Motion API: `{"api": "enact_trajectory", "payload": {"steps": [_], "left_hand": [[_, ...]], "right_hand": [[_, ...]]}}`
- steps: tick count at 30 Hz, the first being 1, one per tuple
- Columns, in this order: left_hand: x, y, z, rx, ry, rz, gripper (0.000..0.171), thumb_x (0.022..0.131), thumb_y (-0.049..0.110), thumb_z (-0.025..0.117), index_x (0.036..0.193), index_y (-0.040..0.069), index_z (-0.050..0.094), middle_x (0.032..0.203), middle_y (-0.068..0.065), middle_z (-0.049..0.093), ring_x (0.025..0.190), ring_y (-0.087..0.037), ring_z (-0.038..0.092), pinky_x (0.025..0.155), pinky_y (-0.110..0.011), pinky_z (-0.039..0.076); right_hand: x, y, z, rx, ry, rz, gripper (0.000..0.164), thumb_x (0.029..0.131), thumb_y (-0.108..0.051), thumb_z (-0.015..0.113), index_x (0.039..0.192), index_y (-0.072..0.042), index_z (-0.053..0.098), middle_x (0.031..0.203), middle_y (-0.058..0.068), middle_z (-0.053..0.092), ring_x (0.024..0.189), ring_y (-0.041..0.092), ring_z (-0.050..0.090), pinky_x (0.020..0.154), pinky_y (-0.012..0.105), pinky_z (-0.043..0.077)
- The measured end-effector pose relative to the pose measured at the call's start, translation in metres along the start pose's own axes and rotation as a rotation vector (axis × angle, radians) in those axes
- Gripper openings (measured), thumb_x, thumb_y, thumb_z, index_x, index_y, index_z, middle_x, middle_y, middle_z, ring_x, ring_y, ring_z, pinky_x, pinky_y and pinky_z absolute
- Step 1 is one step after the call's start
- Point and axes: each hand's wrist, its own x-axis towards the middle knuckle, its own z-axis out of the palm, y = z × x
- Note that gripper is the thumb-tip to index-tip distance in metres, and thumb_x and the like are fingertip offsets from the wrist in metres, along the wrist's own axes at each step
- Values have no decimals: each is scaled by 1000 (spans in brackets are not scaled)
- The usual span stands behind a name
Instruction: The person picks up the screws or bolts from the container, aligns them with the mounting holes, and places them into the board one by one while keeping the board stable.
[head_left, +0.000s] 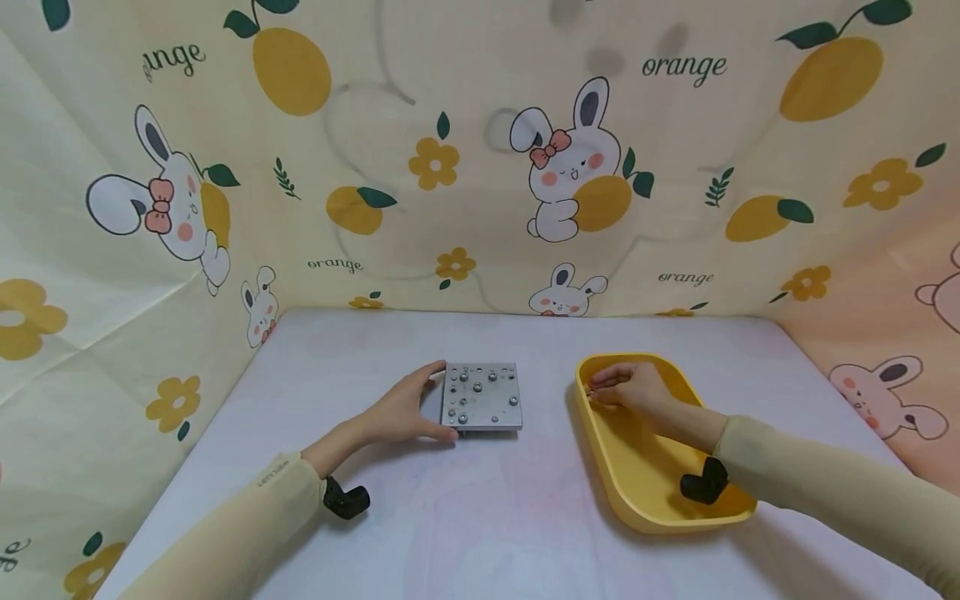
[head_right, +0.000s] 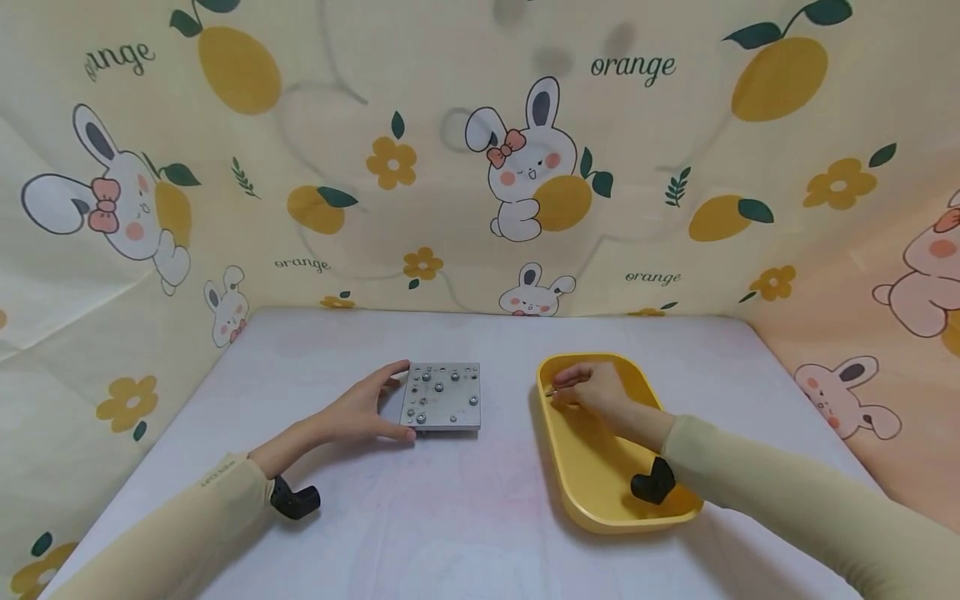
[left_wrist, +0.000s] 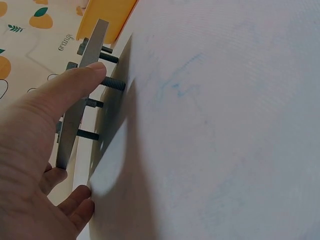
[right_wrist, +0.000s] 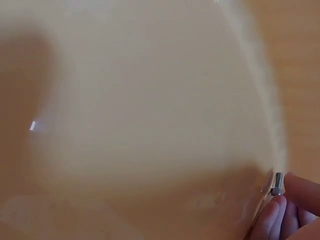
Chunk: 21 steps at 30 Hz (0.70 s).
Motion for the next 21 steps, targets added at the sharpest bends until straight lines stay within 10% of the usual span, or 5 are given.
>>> {"api": "enact_trajectory", "payload": {"steps": [21], "left_hand": [[-1, 0, -1, -16, -6, 6, 119, 66, 44, 91, 155, 5, 23, 155, -13, 31, 137, -33, 35, 112, -49, 28]], "right_hand": [[8, 6, 3, -207, -6, -102, 24, 78, 11, 77, 98, 14, 66, 88, 19, 70, 76, 17, 66, 64, 22, 55]]}}
